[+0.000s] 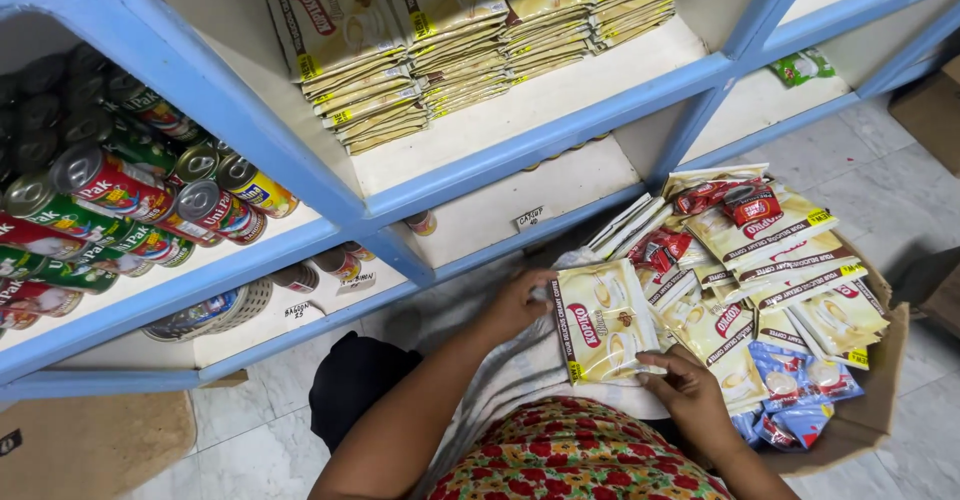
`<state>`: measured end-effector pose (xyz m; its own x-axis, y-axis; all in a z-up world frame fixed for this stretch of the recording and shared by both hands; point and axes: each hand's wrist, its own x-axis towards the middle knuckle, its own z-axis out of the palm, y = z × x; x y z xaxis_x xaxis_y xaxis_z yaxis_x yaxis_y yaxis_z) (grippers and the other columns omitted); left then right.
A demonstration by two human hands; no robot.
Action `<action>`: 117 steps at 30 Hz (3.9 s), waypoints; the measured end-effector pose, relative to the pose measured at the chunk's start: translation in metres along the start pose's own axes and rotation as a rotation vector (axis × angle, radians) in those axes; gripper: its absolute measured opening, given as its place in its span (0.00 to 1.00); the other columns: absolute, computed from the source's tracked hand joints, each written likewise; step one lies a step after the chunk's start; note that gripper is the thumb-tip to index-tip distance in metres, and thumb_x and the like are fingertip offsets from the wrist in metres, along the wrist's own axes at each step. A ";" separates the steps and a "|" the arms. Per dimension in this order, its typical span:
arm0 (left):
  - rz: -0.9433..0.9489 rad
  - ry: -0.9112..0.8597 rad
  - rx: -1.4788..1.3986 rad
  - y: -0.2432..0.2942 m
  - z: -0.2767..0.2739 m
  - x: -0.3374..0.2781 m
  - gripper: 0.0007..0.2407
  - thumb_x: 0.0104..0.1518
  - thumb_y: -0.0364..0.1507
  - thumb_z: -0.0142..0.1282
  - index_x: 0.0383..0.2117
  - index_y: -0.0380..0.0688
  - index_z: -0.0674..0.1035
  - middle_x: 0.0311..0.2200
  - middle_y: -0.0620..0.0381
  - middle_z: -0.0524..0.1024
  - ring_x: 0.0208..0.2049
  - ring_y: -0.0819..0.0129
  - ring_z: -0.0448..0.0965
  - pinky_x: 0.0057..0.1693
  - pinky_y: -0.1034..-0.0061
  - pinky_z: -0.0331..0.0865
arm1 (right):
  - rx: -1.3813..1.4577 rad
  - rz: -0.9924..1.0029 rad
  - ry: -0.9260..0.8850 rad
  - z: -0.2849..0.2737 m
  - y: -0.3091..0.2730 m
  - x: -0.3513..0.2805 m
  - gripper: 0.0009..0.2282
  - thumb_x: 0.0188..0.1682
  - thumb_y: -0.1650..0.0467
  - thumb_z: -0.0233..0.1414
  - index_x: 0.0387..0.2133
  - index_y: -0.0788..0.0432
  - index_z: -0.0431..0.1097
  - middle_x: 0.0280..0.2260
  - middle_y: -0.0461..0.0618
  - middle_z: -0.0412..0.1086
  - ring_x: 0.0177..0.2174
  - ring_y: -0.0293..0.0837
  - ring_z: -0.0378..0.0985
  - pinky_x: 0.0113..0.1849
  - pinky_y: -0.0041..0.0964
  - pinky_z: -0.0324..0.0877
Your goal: Stocking a low grocery shelf with coffee sachets and arranging canned goods.
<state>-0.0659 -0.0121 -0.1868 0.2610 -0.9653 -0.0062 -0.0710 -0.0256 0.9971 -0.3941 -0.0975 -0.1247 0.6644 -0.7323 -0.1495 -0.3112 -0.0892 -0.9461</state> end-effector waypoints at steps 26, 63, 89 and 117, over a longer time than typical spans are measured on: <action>-0.023 -0.162 0.281 0.058 0.035 -0.038 0.26 0.51 0.20 0.64 0.59 0.50 0.75 0.48 0.53 0.67 0.43 0.65 0.73 0.51 0.74 0.73 | -0.116 -0.103 -0.066 -0.002 -0.007 0.023 0.15 0.41 0.78 0.61 0.42 0.60 0.80 0.30 0.47 0.64 0.32 0.40 0.70 0.34 0.29 0.66; 0.345 0.526 0.852 0.332 -0.134 0.246 0.21 0.57 0.21 0.55 0.60 0.50 0.76 0.50 0.40 0.76 0.53 0.45 0.77 0.59 0.60 0.71 | -0.287 -0.774 0.315 -0.031 -0.322 0.364 0.11 0.44 0.77 0.60 0.41 0.59 0.79 0.35 0.51 0.65 0.35 0.46 0.72 0.40 0.38 0.69; 0.191 0.495 1.273 0.343 -0.138 0.239 0.14 0.57 0.32 0.56 0.50 0.52 0.80 0.51 0.49 0.72 0.53 0.51 0.72 0.57 0.55 0.68 | -0.090 -0.592 0.309 -0.006 -0.294 0.426 0.08 0.46 0.79 0.60 0.39 0.70 0.76 0.43 0.52 0.62 0.31 0.42 0.75 0.35 0.33 0.76; 0.643 0.227 1.209 0.231 -0.089 0.034 0.12 0.55 0.24 0.62 0.45 0.51 0.83 0.51 0.52 0.74 0.60 0.51 0.70 0.67 0.46 0.57 | -0.410 -0.362 0.310 -0.144 -0.083 0.195 0.10 0.53 0.77 0.59 0.48 0.64 0.76 0.38 0.51 0.61 0.35 0.40 0.68 0.38 0.30 0.66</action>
<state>0.0122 -0.0279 0.0496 0.0058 -0.8331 0.5531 -0.9873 0.0832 0.1356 -0.3364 -0.3305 -0.0339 0.5675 -0.7635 0.3081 -0.3794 -0.5747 -0.7251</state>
